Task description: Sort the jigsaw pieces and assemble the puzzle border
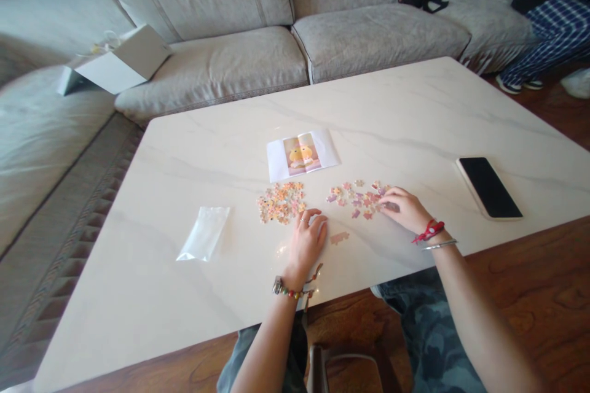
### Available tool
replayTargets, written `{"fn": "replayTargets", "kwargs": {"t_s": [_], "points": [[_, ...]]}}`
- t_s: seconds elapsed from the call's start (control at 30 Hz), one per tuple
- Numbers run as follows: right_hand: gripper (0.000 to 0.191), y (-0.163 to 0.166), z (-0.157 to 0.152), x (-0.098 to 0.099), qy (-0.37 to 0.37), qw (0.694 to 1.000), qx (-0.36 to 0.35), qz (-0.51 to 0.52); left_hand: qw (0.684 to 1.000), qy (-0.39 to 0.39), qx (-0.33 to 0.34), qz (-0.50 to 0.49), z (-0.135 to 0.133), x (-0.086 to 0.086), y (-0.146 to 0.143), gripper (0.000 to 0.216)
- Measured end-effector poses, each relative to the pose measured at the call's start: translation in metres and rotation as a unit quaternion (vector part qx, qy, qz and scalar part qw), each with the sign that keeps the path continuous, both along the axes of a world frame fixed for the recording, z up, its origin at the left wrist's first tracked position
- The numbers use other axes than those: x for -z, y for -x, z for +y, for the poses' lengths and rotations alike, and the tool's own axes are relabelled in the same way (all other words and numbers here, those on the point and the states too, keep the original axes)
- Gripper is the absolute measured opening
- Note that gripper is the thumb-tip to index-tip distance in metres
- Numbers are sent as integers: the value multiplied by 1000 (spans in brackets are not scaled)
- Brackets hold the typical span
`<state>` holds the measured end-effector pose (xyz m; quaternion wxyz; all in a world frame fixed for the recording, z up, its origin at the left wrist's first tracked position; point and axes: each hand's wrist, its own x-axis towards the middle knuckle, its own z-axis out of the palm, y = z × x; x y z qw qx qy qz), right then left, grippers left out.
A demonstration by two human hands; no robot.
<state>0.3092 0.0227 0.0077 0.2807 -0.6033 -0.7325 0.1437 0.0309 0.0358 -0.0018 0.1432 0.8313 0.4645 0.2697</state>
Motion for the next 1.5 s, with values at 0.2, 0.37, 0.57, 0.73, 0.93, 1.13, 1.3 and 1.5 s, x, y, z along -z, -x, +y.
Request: {"fn": "replayTargets", "kwargs": {"t_s": [0.2,0.37,0.57,0.73,0.93,1.13,1.3,1.5], "points": [[14,5,13,1,-43,997,59,-21,1000,0,9,-14,1,4,-10,15],[16,17,35,5,-57,994,90,-30,1000,5,12,-23,-1,4,-15,15],[21,60,49,6,-31,996,46,-68,1000,12,6,-27,-2,1,-13,15],[17,87,56,8,-8,994,14,-109,999,17,-4,-28,-2,0,-12,13],[5,87,60,9,17,991,24,-130,999,16,-11,-33,0,-2,-12,13],[6,81,59,7,47,986,54,-153,999,19,-21,-35,1,-1,-10,14],[11,81,59,7,46,987,38,-147,1000,1,-12,-4,8,-7,-14,20],[10,82,58,6,47,985,48,-156,993,-22,-28,114,34,-16,-38,31]]}}
